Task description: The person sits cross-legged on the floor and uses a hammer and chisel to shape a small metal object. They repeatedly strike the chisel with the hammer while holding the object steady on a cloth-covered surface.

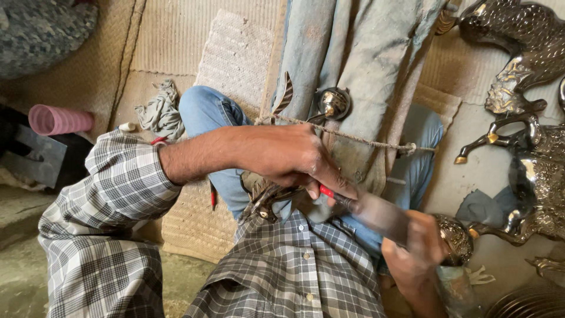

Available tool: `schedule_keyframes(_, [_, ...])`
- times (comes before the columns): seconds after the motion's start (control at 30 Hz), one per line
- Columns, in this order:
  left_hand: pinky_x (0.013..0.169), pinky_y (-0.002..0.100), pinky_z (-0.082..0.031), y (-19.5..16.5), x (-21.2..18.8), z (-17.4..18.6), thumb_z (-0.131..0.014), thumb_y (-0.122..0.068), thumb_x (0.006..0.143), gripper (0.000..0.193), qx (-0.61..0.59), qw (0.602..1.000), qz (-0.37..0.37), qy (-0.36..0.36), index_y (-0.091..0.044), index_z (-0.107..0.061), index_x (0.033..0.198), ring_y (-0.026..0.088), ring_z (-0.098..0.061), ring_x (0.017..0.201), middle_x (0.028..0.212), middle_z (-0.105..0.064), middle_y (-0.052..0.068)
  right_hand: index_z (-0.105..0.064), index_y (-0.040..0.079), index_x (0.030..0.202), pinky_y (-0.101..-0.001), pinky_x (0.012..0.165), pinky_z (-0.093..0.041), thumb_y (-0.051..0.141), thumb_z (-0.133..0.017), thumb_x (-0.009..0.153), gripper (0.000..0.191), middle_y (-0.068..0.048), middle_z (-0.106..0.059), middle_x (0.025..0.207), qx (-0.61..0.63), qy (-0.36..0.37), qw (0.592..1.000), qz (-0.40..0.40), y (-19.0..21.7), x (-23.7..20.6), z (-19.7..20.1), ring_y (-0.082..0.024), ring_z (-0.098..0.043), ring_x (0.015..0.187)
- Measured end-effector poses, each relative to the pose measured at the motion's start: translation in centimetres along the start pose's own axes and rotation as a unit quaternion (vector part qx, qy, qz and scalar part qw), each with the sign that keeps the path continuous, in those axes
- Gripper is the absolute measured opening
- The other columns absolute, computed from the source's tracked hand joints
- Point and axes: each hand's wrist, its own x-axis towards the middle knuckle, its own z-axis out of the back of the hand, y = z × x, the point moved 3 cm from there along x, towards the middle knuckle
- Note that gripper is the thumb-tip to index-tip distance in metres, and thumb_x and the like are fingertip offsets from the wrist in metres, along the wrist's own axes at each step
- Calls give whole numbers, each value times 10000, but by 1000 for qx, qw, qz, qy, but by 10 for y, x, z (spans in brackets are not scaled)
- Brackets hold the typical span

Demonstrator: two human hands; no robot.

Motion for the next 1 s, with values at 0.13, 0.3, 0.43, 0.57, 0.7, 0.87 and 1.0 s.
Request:
schedule_keyframes(0.13, [508,368,-522,0,3,4,-732,-96,871,544,-12,999,17,33,-211,-640,1395,153,-745,699,993,-809,49,-490,151,1149,-413,675,-568,-168,-691,827,496,-151,-617,880,-6,-20,1000,-19,1,-4,-2,-303,-645,781])
schedule_keyframes(0.3, [486,394,-458,-3,8,9,-738,-152,897,510,-25,994,61,86,-258,-643,1386,191,-675,574,934,-814,28,-486,64,1260,-387,666,-543,-112,-720,805,542,-131,-637,947,-17,-5,999,-36,2,-8,-5,-264,-652,754])
schedule_keyframes(0.43, [534,380,-481,-7,10,14,-730,-156,897,524,-48,996,14,80,-260,-630,1401,180,-692,644,1001,-813,-8,-486,45,1077,-391,654,-549,-80,-735,776,410,-122,-636,926,-31,6,999,-38,2,-11,-3,-264,-641,746])
schedule_keyframes(0.57, [580,370,-506,-9,12,14,-705,-149,905,526,-72,991,-16,107,-256,-620,1413,157,-720,755,1049,-810,-53,-600,204,986,-321,676,-542,-74,-768,862,347,-87,-649,976,-1,-11,994,-109,-3,-17,1,-199,-654,795])
schedule_keyframes(0.7, [611,340,-537,-8,15,15,-690,-165,931,489,-81,987,4,138,-288,-625,1401,113,-733,775,1070,-807,-99,-590,109,999,-297,653,-540,11,-778,803,289,-140,-620,983,13,5,1000,-2,-1,-21,2,-220,-653,748])
schedule_keyframes(0.87, [616,349,-535,-5,15,13,-714,-203,911,494,-77,985,1,157,-291,-629,1389,113,-718,759,1074,-804,-121,-640,186,1143,-311,674,-587,60,-764,967,249,-90,-612,1032,99,-33,987,-122,-15,-30,2,-196,-664,815])
schedule_keyframes(1.0, [561,351,-530,2,12,8,-705,-150,928,448,-69,988,-5,140,-238,-657,1365,135,-733,767,1055,-826,-49,-507,33,1176,-397,689,-587,116,-794,855,439,-143,-661,1003,-54,21,998,37,-9,-34,-6,-269,-690,863])
